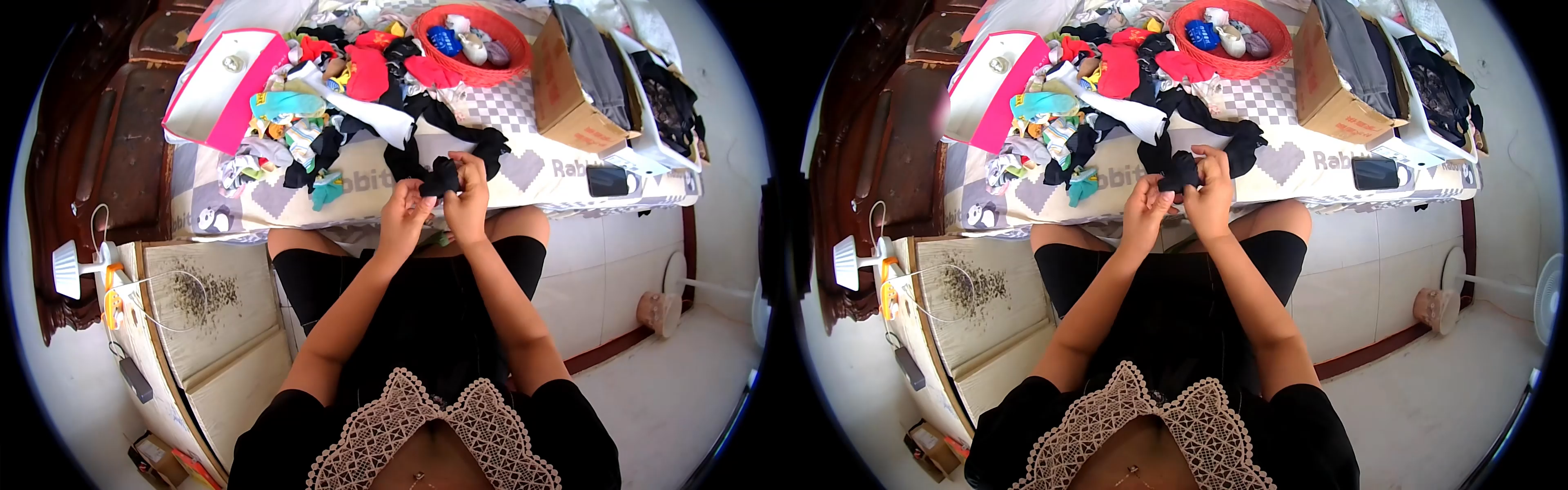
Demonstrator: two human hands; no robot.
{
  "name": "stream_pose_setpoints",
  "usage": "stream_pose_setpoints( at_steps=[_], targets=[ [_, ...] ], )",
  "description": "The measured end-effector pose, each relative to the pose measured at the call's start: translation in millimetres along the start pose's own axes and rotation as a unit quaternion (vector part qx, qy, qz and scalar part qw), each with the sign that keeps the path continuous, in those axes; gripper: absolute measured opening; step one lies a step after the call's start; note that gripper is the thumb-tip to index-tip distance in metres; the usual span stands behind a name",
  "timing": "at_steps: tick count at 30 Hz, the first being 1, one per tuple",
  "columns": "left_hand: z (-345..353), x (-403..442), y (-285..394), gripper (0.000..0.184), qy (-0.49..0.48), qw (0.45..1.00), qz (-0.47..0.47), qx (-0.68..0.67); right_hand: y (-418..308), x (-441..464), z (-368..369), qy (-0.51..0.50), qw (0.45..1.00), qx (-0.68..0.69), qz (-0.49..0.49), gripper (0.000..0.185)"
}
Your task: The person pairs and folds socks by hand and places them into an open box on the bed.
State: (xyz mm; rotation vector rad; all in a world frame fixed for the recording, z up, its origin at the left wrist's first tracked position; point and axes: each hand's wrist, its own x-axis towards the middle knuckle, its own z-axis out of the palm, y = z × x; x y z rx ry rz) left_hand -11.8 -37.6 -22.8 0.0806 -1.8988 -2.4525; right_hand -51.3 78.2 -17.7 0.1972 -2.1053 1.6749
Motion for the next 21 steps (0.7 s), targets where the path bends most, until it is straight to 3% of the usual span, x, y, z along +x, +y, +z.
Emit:
stream_pose_setpoints(
  at_steps=[1,3,5,7,8,9,10,11,13,14,15,17,19,21],
  targets=[
    [2,1,10,0.027,-0.022,0.997,-0.048,-0.052,-11,-1,-1,-0.012,1.000,-0.005,0.003,0.019],
    [4,3,13,0.025,-0.025,0.995,-0.059,-0.071,-25,-2,-7,-0.028,0.999,-0.039,-0.001,0.019],
    [2,7,6,0.023,0.011,0.998,0.014,-0.058,-28,-4,-11,-0.093,0.989,-0.058,-0.099,0.020],
    [-6,10,7,0.028,0.006,0.999,0.013,-0.030,-39,-6,-16,-0.127,0.984,-0.061,-0.112,0.018],
    [-7,11,7,0.029,0.013,0.999,0.038,0.007,-38,-11,-14,-0.119,0.987,0.108,0.000,0.018],
    [-6,12,10,0.030,0.020,0.997,0.064,0.043,-37,-13,-13,-0.106,0.950,0.273,0.110,0.018],
    [-5,11,14,0.028,0.024,0.997,0.064,0.040,-39,-12,-14,-0.079,0.930,0.326,0.151,0.021],
    [-2,10,18,0.028,0.024,0.997,0.064,0.040,-37,-11,-15,-0.079,0.930,0.326,0.151,0.021],
    [7,6,23,0.026,0.074,0.991,0.093,0.067,-34,-8,-18,-0.104,0.976,0.141,0.126,0.019],
    [12,4,23,0.026,0.072,0.991,0.092,0.067,-35,-8,-19,-0.106,0.980,0.120,0.116,0.016],
    [18,3,23,0.025,0.116,0.984,0.126,0.039,-32,-10,-18,-0.105,0.980,0.120,0.116,0.016],
    [19,-1,23,0.024,0.158,0.975,0.158,0.010,-20,-17,-15,0.004,0.957,0.187,0.224,0.016],
    [12,-2,26,0.030,0.046,0.930,0.224,0.287,-19,-18,-15,0.006,0.958,0.188,0.217,0.016],
    [17,-8,28,0.034,0.051,0.933,0.206,0.289,-25,-21,-15,-0.041,0.981,0.170,0.084,0.014]
  ],
)
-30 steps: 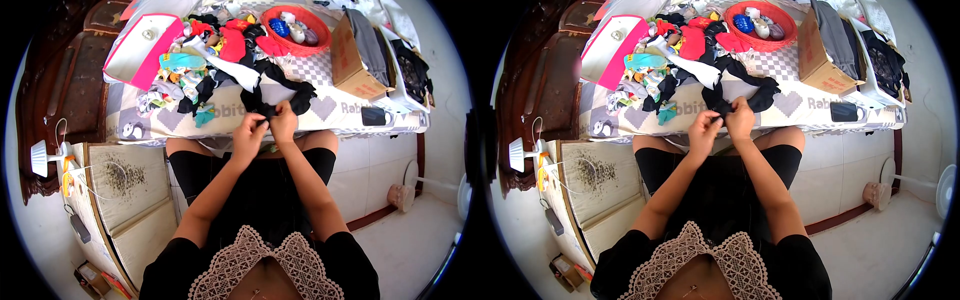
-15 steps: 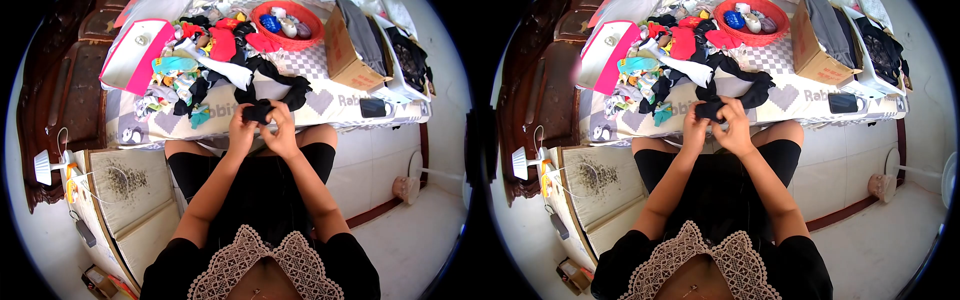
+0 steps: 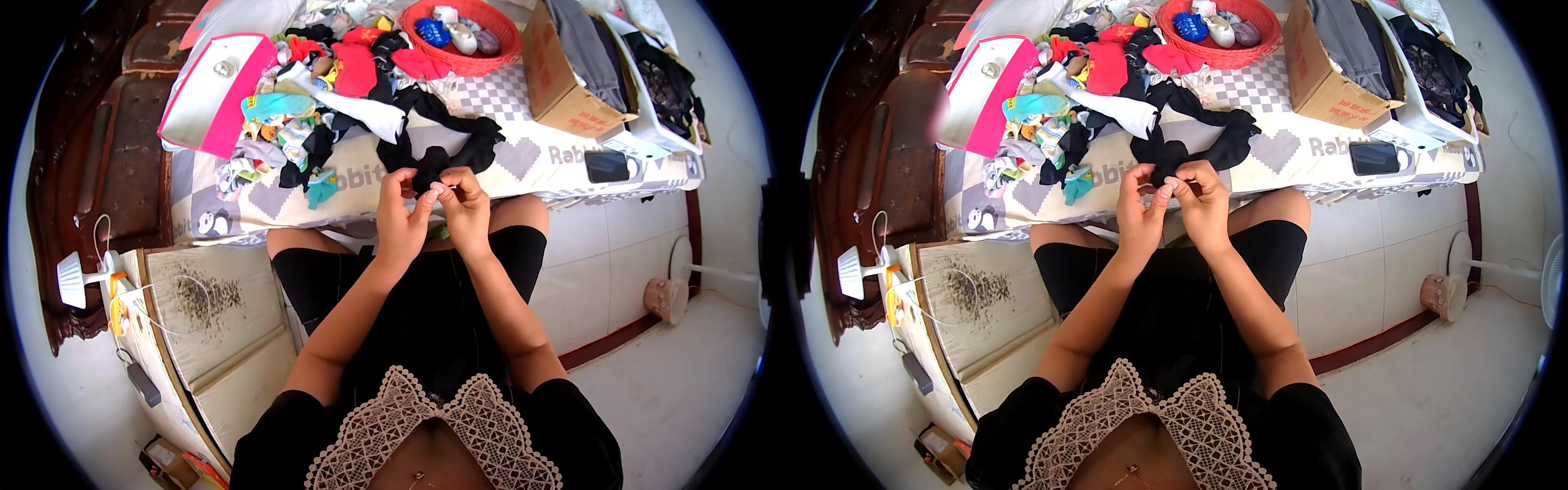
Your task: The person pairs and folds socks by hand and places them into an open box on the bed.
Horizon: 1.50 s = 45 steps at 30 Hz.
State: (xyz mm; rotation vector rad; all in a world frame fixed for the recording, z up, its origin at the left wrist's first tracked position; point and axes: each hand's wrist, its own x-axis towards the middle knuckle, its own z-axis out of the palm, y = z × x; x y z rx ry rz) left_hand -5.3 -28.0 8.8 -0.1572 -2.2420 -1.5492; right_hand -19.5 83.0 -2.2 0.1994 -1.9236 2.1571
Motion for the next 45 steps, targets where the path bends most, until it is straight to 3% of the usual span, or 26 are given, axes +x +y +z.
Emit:
stream_pose_setpoints(
  at_steps=[2,4,6,7,8,9,11,12,14,18,20,21,24,25,27,28,32,34,36,38,40,42,44,45],
  targets=[
    [-1,-2,4,0.035,-0.015,0.989,-0.093,-0.110,-5,1,-4,-0.021,0.999,0.036,0.027,0.011],
    [-2,-3,-10,0.031,-0.020,0.991,-0.089,-0.097,-7,2,-9,-0.061,0.978,0.168,0.105,0.008],
    [-5,-1,-19,0.024,-0.053,0.983,-0.084,-0.157,-9,0,-11,-0.065,0.975,0.183,0.106,0.007],
    [-7,-2,-17,0.014,-0.060,0.962,-0.147,-0.223,-9,-2,-11,-0.052,0.957,0.252,0.137,0.007],
    [-9,-2,-16,0.014,-0.060,0.962,-0.146,-0.223,-8,-4,-11,-0.037,0.932,0.318,0.167,0.007],
    [-11,-1,-15,0.010,-0.060,0.927,-0.196,-0.315,-5,-4,-13,-0.038,0.932,0.318,0.167,0.007],
    [-10,1,-12,0.006,-0.064,0.858,-0.224,-0.459,0,-6,-18,-0.013,0.880,0.413,0.234,0.007],
    [-9,2,-5,0.006,-0.065,0.857,-0.224,-0.459,1,-6,-18,-0.013,0.880,0.413,0.233,0.007],
    [-9,4,9,0.006,-0.051,0.780,-0.291,-0.552,2,-7,-18,-0.049,0.866,0.441,0.230,0.007],
    [-11,-1,-11,0.015,-0.060,0.789,-0.251,-0.558,-6,-4,-17,-0.050,0.878,0.422,0.222,0.007],
    [-11,4,8,0.016,-0.052,0.855,-0.302,-0.419,-9,-2,-16,-0.079,0.965,0.186,0.170,0.016],
    [-5,4,10,0.015,-0.010,0.869,-0.290,-0.402,-12,-4,-17,-0.105,0.970,0.147,0.164,0.028],
    [-4,-6,-10,0.016,-0.010,0.907,-0.275,-0.320,-7,-7,-16,-0.158,0.965,0.156,0.141,0.034],
    [-2,-8,-12,0.016,-0.010,0.906,-0.276,-0.321,-14,-7,-15,-0.131,0.964,0.160,0.168,0.031],
    [0,-8,-14,0.019,0.073,0.929,-0.267,-0.247,-14,-8,-17,-0.123,0.947,0.194,0.223,0.027],
    [-2,-8,-16,0.019,0.074,0.928,-0.268,-0.247,-17,-8,-17,-0.114,0.927,0.228,0.277,0.023],
    [-9,-5,-10,0.020,0.062,0.897,-0.294,-0.325,-8,-14,-14,-0.134,0.955,0.136,0.228,0.013],
    [-12,-3,-8,0.019,0.048,0.869,-0.312,-0.382,-15,-11,-14,-0.084,0.943,0.160,0.279,0.009],
    [-16,0,-12,0.011,-0.029,0.766,-0.346,-0.541,-2,-11,-18,-0.010,0.946,0.184,0.266,0.006],
    [-20,3,-17,0.007,-0.161,0.706,-0.275,-0.632,2,-9,-21,0.008,0.960,0.172,0.222,0.007],
    [-19,2,-12,0.011,-0.166,0.725,-0.294,-0.601,1,-6,-25,0.022,0.967,0.139,0.213,0.009],
    [-15,1,-7,0.012,-0.073,0.788,-0.320,-0.521,-12,-5,-25,-0.022,0.965,0.137,0.222,0.013],
    [-13,0,-16,0.012,-0.024,0.792,-0.343,-0.504,-35,-4,-16,-0.146,0.938,0.115,0.293,0.016],
    [-13,0,-15,0.010,0.007,0.803,-0.327,-0.499,-27,-10,-12,-0.169,0.940,0.127,0.269,0.016]
  ],
)
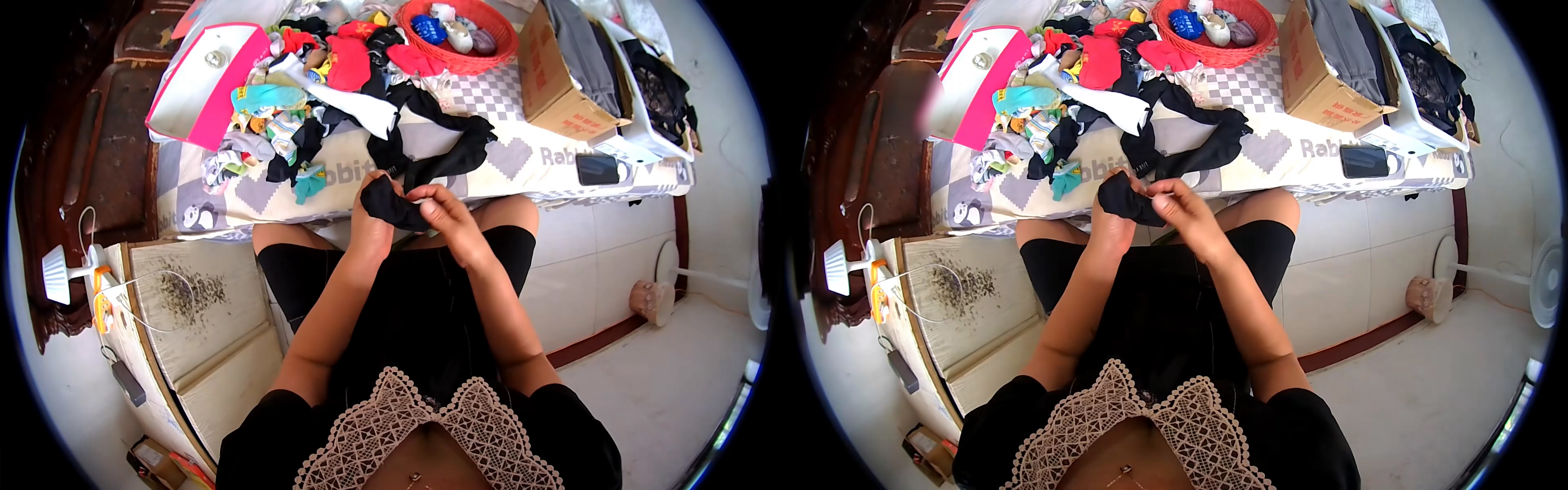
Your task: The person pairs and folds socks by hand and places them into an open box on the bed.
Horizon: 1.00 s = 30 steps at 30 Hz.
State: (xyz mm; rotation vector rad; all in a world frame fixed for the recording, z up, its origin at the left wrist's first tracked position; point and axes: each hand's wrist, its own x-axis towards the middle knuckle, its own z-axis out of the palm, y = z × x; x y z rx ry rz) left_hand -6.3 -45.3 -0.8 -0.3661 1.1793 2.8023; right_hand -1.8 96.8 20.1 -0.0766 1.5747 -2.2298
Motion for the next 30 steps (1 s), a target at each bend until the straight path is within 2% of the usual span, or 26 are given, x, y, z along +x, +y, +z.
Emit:
stream_pose_setpoints(
  at_steps=[1,4,5,6,7,8,9,10,11,12,13,15,16,17,18,19,20,22,23,25,26,30],
  targets=[
    [1,0,0,0.009,0.019,0.999,0.032,0.000,3,-3,4,0.004,0.999,-0.019,0.031,0.016],
    [9,-7,4,0.011,0.081,0.993,0.063,0.052,23,2,-1,-0.017,0.999,0.009,0.028,0.014],
    [6,-6,2,0.011,0.082,0.993,0.064,0.052,26,5,-4,0.043,0.997,0.064,0.027,0.012],
    [3,-5,0,0.011,0.082,0.976,0.143,0.145,26,7,-6,0.104,0.987,0.119,0.025,0.011],
    [0,-4,-3,0.010,0.079,0.943,0.219,0.236,25,9,-12,0.105,0.987,0.118,0.026,0.011],
    [-5,-5,-2,0.021,0.058,0.914,0.279,0.289,23,10,-19,0.143,0.980,0.129,0.046,0.009],
    [-2,-6,4,0.021,0.056,0.915,0.278,0.288,21,10,-23,0.181,0.971,0.139,0.067,0.008],
    [5,-9,14,0.026,-0.045,0.836,0.341,0.427,16,9,-20,0.185,0.972,0.140,0.040,0.014],
    [13,-11,22,0.031,-0.144,0.725,0.391,0.549,8,7,-15,0.187,0.972,0.137,0.041,0.014],
    [21,-12,23,0.036,-0.170,0.694,0.398,0.576,-2,5,-8,0.182,0.968,0.169,0.038,0.017],
    [20,-11,16,0.036,-0.169,0.694,0.399,0.575,-7,5,-5,0.175,0.963,0.201,0.035,0.020],
    [15,-9,1,0.034,-0.097,0.757,0.359,0.537,0,4,-12,0.170,0.967,0.184,0.048,0.024],
    [23,-17,7,0.032,-0.039,0.799,0.282,0.529,-3,2,-11,0.142,0.979,0.147,0.015,0.025],
    [8,-9,-1,0.030,-0.045,0.806,0.275,0.522,-4,0,-11,0.115,0.987,0.110,-0.017,0.026],
    [4,-7,1,0.027,-0.045,0.889,0.181,0.418,-3,-1,-13,0.128,0.988,0.077,-0.030,0.022],
    [2,-7,3,0.023,-0.044,0.948,0.084,0.303,-2,-1,-11,0.128,0.988,0.078,-0.029,0.022],
    [3,-7,2,0.020,-0.062,0.965,0.095,0.238,-1,-1,-8,0.144,0.986,0.023,-0.078,0.020],
    [1,-6,-1,0.022,-0.054,0.966,0.077,0.241,0,0,-1,0.163,0.973,-0.071,-0.144,0.024],
    [0,-7,-2,0.023,-0.050,0.967,0.067,0.242,1,1,1,0.163,0.973,-0.071,-0.144,0.024],
    [10,-11,2,0.024,-0.061,0.977,0.038,0.199,4,0,2,0.177,0.954,-0.204,-0.127,0.027],
    [14,-13,5,0.025,-0.076,0.985,0.018,0.153,4,1,2,0.195,0.951,-0.199,-0.131,0.025],
    [11,-13,3,0.021,-0.077,0.979,0.042,0.184,6,5,-5,0.195,0.943,-0.221,-0.156,0.020]
  ],
)
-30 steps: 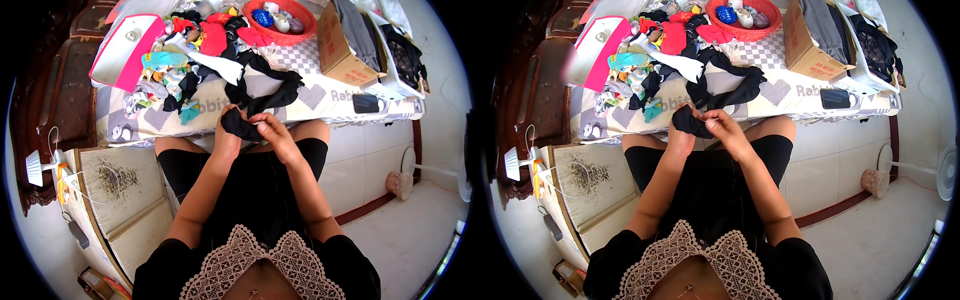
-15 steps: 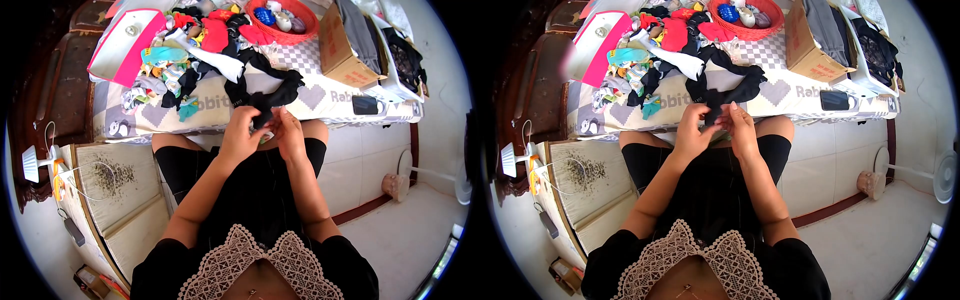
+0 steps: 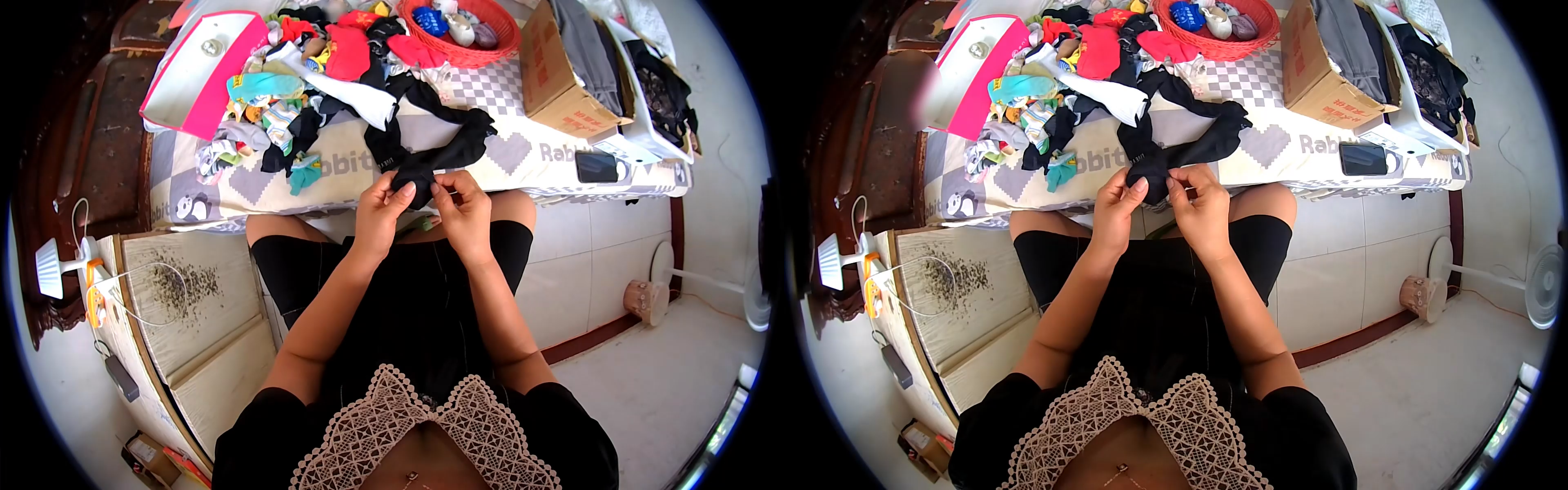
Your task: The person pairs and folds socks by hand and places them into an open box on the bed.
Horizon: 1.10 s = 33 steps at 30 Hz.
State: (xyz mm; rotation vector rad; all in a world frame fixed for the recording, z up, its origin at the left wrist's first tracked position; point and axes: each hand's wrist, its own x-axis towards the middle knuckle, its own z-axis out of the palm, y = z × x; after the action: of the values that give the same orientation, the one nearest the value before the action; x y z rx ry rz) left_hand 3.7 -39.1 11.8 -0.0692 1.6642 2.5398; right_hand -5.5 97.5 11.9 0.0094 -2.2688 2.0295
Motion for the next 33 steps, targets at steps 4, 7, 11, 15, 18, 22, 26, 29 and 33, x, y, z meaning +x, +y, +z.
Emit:
stream_pose_setpoints(
  at_steps=[4,7,11,15,18,22,26,29,33],
  targets=[
    [-2,-1,-5,0.022,0.002,1.000,0.016,-0.016,-9,2,-1,0.013,0.993,-0.107,-0.045,0.010],
    [2,-1,-2,0.027,-0.026,0.995,0.013,-0.094,-11,5,0,0.054,0.991,-0.120,-0.036,0.007],
    [8,-3,9,0.043,-0.076,0.940,-0.064,-0.327,7,13,-4,0.057,0.990,0.100,0.087,0.008],
    [-13,7,-4,0.050,-0.236,0.824,-0.125,-0.500,8,8,-4,0.000,0.916,0.351,0.192,0.010],
    [-21,13,-9,0.055,-0.253,0.816,-0.156,-0.495,10,9,-8,-0.104,0.827,0.511,0.210,0.013],
    [-5,1,4,0.046,-0.101,0.901,-0.147,-0.396,-8,6,-7,-0.024,0.801,0.528,0.281,0.014],
    [3,6,-6,0.034,-0.010,0.998,-0.008,0.063,-7,1,-8,-0.062,0.815,0.532,0.221,0.015],
    [4,7,-4,0.032,0.112,0.946,0.090,0.289,12,-8,-4,-0.101,0.921,0.359,0.114,0.011],
    [-27,28,-12,0.012,0.275,0.949,0.146,0.045,-44,-27,14,-0.191,0.931,-0.166,-0.264,0.007]
  ],
)
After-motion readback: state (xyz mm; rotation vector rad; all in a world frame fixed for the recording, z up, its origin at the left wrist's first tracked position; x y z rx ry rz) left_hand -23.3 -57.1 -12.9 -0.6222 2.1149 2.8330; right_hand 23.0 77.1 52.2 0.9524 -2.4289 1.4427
